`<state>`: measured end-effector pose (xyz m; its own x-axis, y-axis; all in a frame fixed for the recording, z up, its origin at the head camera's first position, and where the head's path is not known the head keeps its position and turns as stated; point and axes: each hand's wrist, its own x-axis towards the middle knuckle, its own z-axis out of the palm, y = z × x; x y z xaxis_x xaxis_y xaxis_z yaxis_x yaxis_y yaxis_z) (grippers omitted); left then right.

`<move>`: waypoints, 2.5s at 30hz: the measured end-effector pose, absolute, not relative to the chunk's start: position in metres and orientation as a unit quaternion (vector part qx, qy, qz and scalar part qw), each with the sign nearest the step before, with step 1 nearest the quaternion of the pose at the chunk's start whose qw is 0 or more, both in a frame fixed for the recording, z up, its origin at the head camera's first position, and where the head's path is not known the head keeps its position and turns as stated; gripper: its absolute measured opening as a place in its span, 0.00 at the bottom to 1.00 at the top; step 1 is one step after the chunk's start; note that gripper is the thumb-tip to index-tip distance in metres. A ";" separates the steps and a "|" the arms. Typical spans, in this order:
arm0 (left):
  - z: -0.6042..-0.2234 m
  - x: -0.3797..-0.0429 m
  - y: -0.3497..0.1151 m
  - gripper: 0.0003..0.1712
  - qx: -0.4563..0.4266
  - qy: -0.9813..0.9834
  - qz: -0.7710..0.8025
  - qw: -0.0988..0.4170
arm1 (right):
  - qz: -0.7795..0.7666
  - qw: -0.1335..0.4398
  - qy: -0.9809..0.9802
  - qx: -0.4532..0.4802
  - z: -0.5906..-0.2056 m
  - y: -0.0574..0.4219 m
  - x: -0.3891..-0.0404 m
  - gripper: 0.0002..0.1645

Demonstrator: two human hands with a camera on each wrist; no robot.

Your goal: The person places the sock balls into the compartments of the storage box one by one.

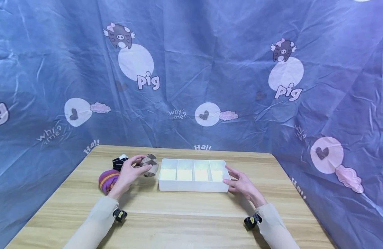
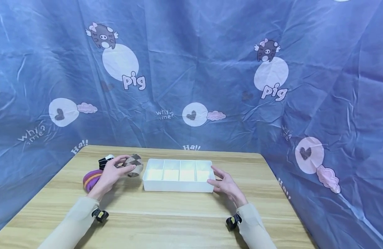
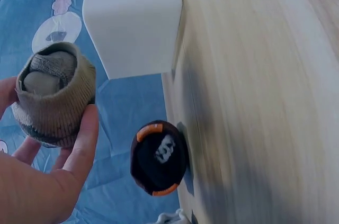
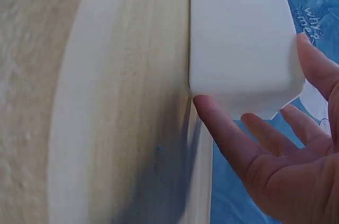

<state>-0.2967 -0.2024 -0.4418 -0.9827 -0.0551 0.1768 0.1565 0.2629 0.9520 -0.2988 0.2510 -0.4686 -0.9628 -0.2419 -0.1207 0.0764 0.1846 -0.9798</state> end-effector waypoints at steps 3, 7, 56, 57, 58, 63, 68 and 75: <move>-0.442 -0.299 -0.198 0.32 -0.043 -0.783 -0.614 0.084 | -0.643 0.123 0.754 -0.054 -0.468 0.250 -0.300 0.48; -0.444 -0.303 -0.190 0.31 -0.056 -0.778 -0.621 0.075 | -0.640 0.122 0.757 -0.051 -0.468 0.249 -0.300 0.48; -0.456 -0.326 -0.151 0.30 -0.065 -0.751 -0.654 0.069 | -0.626 0.132 0.767 -0.045 -0.467 0.247 -0.298 0.50; -0.457 -0.327 -0.151 0.30 -0.066 -0.753 -0.651 0.070 | -0.626 0.133 0.767 -0.043 -0.467 0.247 -0.298 0.50; -0.457 -0.328 -0.151 0.29 -0.068 -0.756 -0.647 0.071 | -0.625 0.132 0.768 -0.041 -0.467 0.247 -0.298 0.50; -0.457 -0.331 -0.148 0.28 -0.080 -0.768 -0.632 0.071 | -0.628 0.127 0.767 -0.036 -0.466 0.249 -0.298 0.49; -0.458 -0.334 -0.146 0.28 -0.085 -0.787 -0.607 0.067 | -0.628 0.127 0.767 -0.036 -0.465 0.250 -0.298 0.49; -0.460 -0.334 -0.146 0.26 -0.068 -0.818 -0.566 0.069 | -0.624 0.131 0.769 -0.040 -0.466 0.249 -0.298 0.48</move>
